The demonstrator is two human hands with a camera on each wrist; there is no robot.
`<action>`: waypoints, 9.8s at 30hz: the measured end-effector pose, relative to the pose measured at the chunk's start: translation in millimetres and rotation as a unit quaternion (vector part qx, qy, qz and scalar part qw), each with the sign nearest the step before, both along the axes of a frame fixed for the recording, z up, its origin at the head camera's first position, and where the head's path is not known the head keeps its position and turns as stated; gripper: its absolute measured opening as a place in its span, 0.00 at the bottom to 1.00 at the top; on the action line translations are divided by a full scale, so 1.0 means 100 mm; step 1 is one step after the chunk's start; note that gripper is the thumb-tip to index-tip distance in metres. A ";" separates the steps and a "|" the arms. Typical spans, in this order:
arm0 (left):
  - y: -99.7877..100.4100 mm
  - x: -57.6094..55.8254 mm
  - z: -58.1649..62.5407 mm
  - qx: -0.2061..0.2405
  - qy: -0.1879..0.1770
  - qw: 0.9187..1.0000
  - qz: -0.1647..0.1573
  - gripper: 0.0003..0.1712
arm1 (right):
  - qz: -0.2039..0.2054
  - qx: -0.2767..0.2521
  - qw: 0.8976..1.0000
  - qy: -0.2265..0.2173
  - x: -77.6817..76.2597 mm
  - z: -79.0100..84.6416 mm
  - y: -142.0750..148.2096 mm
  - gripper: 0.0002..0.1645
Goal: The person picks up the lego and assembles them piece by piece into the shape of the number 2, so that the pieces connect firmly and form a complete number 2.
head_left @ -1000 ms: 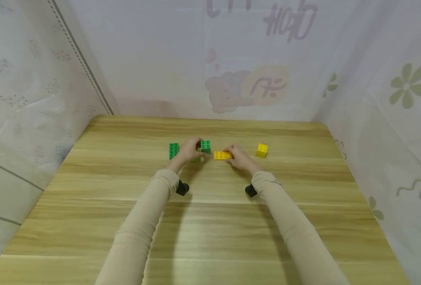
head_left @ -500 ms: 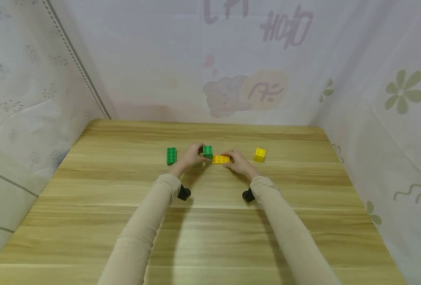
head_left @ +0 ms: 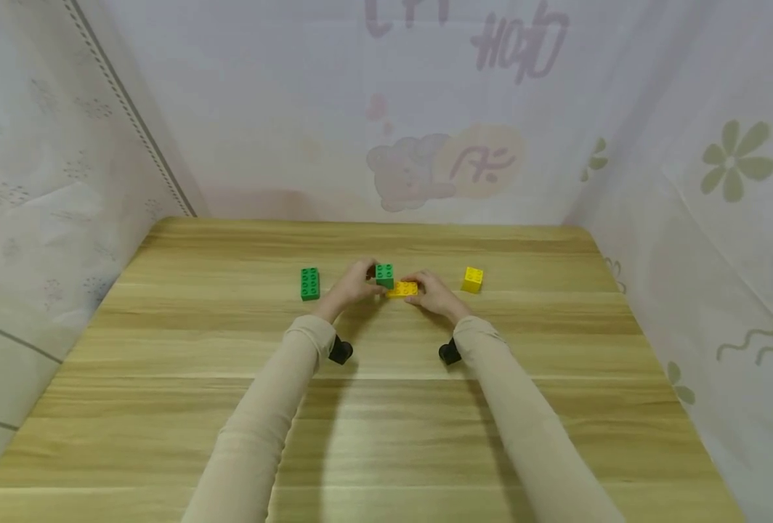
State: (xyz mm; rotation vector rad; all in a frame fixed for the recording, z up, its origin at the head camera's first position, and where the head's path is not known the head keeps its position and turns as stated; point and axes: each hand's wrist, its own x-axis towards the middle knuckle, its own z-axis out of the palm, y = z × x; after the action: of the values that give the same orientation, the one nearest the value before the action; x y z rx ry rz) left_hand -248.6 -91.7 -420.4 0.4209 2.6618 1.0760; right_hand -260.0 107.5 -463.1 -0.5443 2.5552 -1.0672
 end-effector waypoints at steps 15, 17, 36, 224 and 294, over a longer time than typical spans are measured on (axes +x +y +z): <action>0.05 -0.05 -0.03 -0.011 -0.004 1.000 -0.017 0.25 | -0.019 -0.010 0.999 -0.043 -0.03 0.03 0.00 0.27; 0.06 -0.06 -0.04 -0.015 -0.002 1.000 -0.018 0.25 | -0.019 -0.011 0.999 -0.041 -0.03 0.02 0.00 0.27; 0.14 -0.07 -0.14 -0.014 -0.014 1.000 -0.013 0.24 | -0.024 -0.021 0.998 -0.056 -0.03 -0.03 0.02 0.28; -0.15 0.02 0.29 -0.166 0.060 0.976 0.129 0.22 | -0.040 -0.053 0.996 -0.059 -0.08 -0.07 0.05 0.28; 0.18 -0.11 0.36 -0.163 0.041 0.985 0.028 0.25 | -0.045 -0.062 0.995 -0.062 -0.06 -0.07 0.04 0.28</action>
State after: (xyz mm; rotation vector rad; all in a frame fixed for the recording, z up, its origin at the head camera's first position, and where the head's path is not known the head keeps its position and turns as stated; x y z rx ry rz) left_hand -259.7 -73.2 -384.7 0.3310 2.8679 0.6272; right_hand -265.6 111.5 -470.0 -0.3836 2.4370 -1.2553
